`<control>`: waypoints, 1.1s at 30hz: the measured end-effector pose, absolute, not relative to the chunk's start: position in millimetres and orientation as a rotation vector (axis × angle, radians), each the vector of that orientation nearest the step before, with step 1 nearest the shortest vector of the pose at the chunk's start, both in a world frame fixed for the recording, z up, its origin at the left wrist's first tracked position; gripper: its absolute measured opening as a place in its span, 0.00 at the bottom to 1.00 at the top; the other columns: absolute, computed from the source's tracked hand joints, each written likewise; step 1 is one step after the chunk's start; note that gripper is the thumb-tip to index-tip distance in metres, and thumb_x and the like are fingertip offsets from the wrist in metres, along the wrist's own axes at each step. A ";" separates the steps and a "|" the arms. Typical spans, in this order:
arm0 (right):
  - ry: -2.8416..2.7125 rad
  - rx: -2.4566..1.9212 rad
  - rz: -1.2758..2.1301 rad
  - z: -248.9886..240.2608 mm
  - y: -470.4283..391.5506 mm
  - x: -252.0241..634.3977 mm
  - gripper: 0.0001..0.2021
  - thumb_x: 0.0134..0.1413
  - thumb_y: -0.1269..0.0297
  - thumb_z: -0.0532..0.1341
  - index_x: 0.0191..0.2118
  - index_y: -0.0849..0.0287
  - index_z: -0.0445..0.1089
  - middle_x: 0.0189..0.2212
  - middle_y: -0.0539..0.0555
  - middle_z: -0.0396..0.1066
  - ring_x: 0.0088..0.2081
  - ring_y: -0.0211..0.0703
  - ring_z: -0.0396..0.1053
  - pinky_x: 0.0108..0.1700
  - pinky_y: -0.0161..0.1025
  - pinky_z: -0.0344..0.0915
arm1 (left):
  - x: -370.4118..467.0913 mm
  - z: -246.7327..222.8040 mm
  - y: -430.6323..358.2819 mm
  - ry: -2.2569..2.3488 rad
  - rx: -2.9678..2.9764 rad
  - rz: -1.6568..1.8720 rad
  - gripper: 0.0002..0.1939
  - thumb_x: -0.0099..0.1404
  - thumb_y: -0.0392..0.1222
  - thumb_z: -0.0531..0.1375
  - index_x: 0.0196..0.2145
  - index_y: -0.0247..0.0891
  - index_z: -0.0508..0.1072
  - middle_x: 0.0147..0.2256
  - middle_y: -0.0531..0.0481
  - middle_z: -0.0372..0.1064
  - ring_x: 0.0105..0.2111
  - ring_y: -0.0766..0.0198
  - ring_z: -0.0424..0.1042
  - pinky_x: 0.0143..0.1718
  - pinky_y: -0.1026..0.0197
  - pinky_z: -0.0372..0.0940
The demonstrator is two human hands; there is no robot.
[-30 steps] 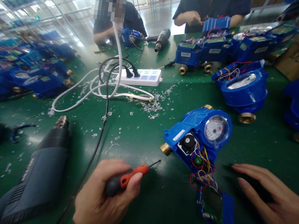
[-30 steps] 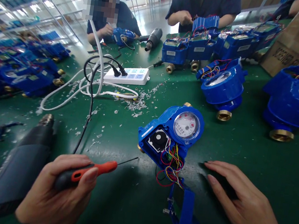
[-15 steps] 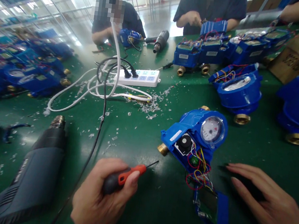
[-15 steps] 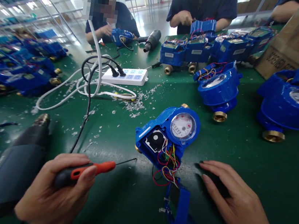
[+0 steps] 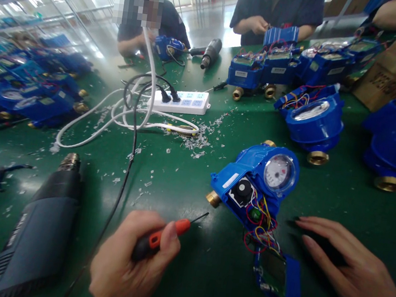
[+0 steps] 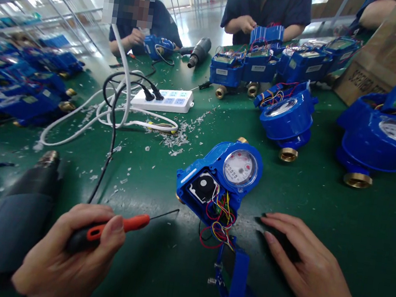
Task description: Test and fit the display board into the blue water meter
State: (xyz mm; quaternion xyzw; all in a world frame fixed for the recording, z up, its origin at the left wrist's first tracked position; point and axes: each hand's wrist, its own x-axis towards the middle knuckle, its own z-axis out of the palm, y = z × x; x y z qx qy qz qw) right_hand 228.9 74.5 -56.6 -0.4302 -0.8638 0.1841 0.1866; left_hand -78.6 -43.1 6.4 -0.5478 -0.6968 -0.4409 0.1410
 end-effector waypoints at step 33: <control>-2.486 -1.197 0.486 -59.2 75.7 227.9 0.15 0.57 0.49 0.51 0.48 0.44 0.63 0.48 0.48 0.64 0.49 0.44 0.64 0.43 0.42 0.71 | -84.6 -1.0 -34.5 -1.993 -1.397 -1.204 0.07 0.58 0.40 0.63 0.29 0.36 0.67 0.26 0.56 0.64 0.24 0.74 0.62 0.27 0.70 0.58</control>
